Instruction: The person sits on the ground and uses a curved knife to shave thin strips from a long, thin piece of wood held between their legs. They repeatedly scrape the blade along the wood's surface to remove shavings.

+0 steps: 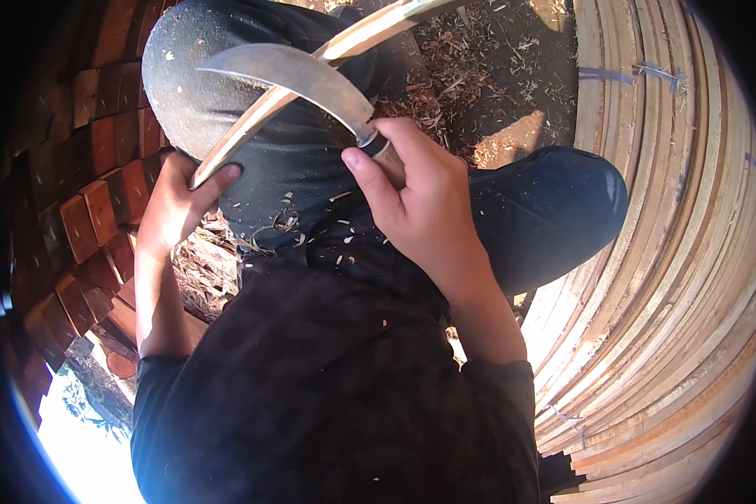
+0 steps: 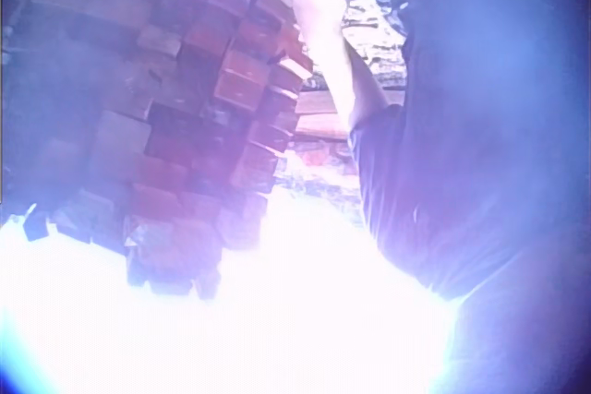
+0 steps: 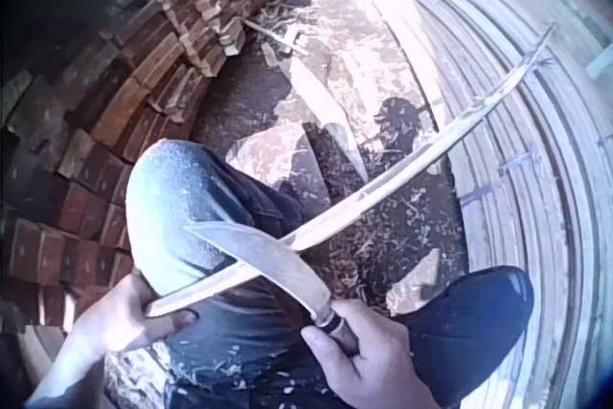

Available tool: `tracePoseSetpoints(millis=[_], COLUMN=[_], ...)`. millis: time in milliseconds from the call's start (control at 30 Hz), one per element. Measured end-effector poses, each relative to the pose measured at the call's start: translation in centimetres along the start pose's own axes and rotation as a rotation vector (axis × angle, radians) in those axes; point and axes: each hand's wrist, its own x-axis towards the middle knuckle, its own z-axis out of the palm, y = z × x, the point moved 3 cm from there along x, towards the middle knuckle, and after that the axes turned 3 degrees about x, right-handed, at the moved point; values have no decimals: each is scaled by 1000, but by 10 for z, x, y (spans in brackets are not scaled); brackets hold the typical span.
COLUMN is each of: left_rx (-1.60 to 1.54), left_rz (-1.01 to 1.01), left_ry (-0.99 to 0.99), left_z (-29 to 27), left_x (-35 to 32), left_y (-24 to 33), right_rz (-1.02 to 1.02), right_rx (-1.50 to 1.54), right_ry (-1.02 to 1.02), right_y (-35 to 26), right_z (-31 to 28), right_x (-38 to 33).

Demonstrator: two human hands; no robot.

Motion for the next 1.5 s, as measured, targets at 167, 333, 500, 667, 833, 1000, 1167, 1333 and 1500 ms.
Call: tracePoseSetpoints(millis=[167,333,500,667,833,1000,1167,1333,1500], left_rx=[-12,-35,-47,-43,1,-90,-47,-64,-62], left_rz=[4,-10,-40,-49,-84,-41,-73,-29,-99], left_ry=[-16,-86,-78,-88,-83,-101,-5,41,-82], left_z=[0,1,2,-1,1,-1,0,2,-3], left_x=[2,1,0,-2,-1,-2,-2,-2,-1], left_y=[-6,7,1,11,11,-4,1,0,3], right_rz=[1,20,-143,16,-55,388,437,188,49], right_rx=[-372,-575,-618,-703,-625,-853,-811,-405,-662], right_ry=[34,75,-3,82,50,492,553,189,185], right_y=[-10,-12,-23,-15,-26,7,23,-10,-4], right_z=[-1,-18,9,-30,20,-109,-172,-36,-32], right_x=[12,13,11,8,13,24,-10,16,32])
